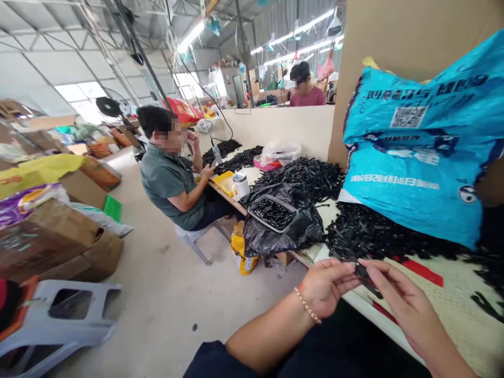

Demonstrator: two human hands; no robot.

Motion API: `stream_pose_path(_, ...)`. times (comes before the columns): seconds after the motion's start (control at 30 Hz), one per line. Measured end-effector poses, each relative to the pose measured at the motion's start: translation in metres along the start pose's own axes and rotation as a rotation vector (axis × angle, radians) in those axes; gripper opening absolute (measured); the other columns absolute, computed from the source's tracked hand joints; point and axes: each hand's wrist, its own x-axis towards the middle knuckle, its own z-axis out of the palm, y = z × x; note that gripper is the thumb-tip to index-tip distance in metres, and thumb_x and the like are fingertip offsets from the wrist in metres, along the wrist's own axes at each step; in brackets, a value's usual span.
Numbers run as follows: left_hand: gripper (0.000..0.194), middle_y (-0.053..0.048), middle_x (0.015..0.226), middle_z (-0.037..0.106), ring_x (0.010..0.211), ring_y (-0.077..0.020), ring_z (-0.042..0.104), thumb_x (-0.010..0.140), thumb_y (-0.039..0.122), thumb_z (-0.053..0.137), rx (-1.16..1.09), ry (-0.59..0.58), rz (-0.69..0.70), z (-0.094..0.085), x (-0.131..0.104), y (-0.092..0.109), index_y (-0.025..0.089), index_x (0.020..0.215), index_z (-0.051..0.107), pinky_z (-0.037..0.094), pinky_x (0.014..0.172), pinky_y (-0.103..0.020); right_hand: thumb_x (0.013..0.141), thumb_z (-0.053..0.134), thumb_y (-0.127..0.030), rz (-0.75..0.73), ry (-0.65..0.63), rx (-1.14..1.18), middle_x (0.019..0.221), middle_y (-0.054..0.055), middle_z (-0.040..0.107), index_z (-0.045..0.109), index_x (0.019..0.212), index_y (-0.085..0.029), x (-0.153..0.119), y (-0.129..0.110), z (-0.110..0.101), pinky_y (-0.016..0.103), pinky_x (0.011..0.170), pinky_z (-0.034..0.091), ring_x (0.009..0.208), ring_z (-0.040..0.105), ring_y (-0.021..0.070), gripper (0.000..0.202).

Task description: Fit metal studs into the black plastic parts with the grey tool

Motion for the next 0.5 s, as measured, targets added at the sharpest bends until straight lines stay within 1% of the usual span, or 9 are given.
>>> stream_pose_path(0.07,0.032,-0.005,0.07,0.072,0.062,-0.0136,0.069,0.052,0.017,0.095,0.006,0.019,0.0,0.0,-0.002,-0.001,0.013,0.061,0.064,0.058,0.072,-0.026,0.069,0.076,-0.06,0.027,0.009,0.001,0.103,0.01,0.076,0.078,0.093,-0.033,-0.002,-0.003,0.0,0.033,0.072,0.067,0.093,0.074,0.029,0.036)
stream_pose_path(0.13,0.037,-0.004,0.069,0.072,0.06,-0.0128,0.068,0.048,0.02,0.097,0.025,0.037,-0.007,0.0,-0.001,-0.003,0.013,0.062,0.064,0.058,0.067,-0.024,0.065,0.079,-0.059,0.085,0.034,0.017,0.104,0.01,0.076,0.078,0.091,-0.034,-0.004,-0.004,-0.001,0.028,0.069,0.066,0.092,0.075,0.0276,0.037)
stream_pose_path(0.23,0.041,-0.004,0.07,0.071,0.058,-0.012,0.066,0.045,0.024,0.099,0.056,0.032,-0.01,0.001,0.002,-0.007,0.013,0.065,0.066,0.056,0.06,-0.023,0.06,0.083,-0.059,0.155,0.062,0.079,0.106,0.009,0.077,0.078,0.092,-0.028,-0.006,-0.003,-0.005,0.026,0.072,0.066,0.096,0.075,0.0272,0.045)
stream_pose_path(0.3,0.043,-0.004,0.071,0.071,0.058,-0.0117,0.066,0.043,0.027,0.1,0.076,0.014,-0.017,0.003,0.003,-0.011,0.013,0.069,0.069,0.057,0.061,-0.024,0.058,0.085,-0.058,0.169,0.071,0.122,0.107,0.009,0.077,0.078,0.095,-0.023,-0.009,0.0,-0.009,0.026,0.076,0.066,0.099,0.075,0.0276,0.051)
stream_pose_path(0.37,0.045,-0.005,0.07,0.072,0.058,-0.0119,0.066,0.04,0.029,0.101,0.102,0.001,-0.033,0.006,0.005,-0.014,0.013,0.069,0.071,0.057,0.064,-0.024,0.057,0.086,-0.056,0.182,0.078,0.158,0.109,0.009,0.077,0.077,0.096,-0.022,-0.012,0.003,-0.015,0.023,0.077,0.065,0.101,0.075,0.0274,0.052)
stream_pose_path(0.43,0.047,-0.005,0.069,0.071,0.058,-0.0119,0.065,0.038,0.032,0.102,0.13,-0.012,-0.043,0.011,0.005,-0.018,0.013,0.068,0.071,0.056,0.065,-0.025,0.056,0.088,-0.053,0.199,0.079,0.194,0.108,0.009,0.078,0.078,0.096,-0.021,-0.015,0.007,-0.021,0.022,0.075,0.065,0.099,0.075,0.0276,0.052)
stream_pose_path(0.5,0.047,-0.004,0.068,0.07,0.059,-0.0111,0.064,0.039,0.033,0.102,0.15,-0.029,-0.027,0.014,0.007,-0.023,0.012,0.07,0.073,0.055,0.066,-0.024,0.054,0.089,-0.051,0.217,0.089,0.226,0.106,0.009,0.078,0.078,0.094,-0.021,-0.017,0.011,-0.026,0.024,0.073,0.066,0.095,0.076,0.0279,0.051)
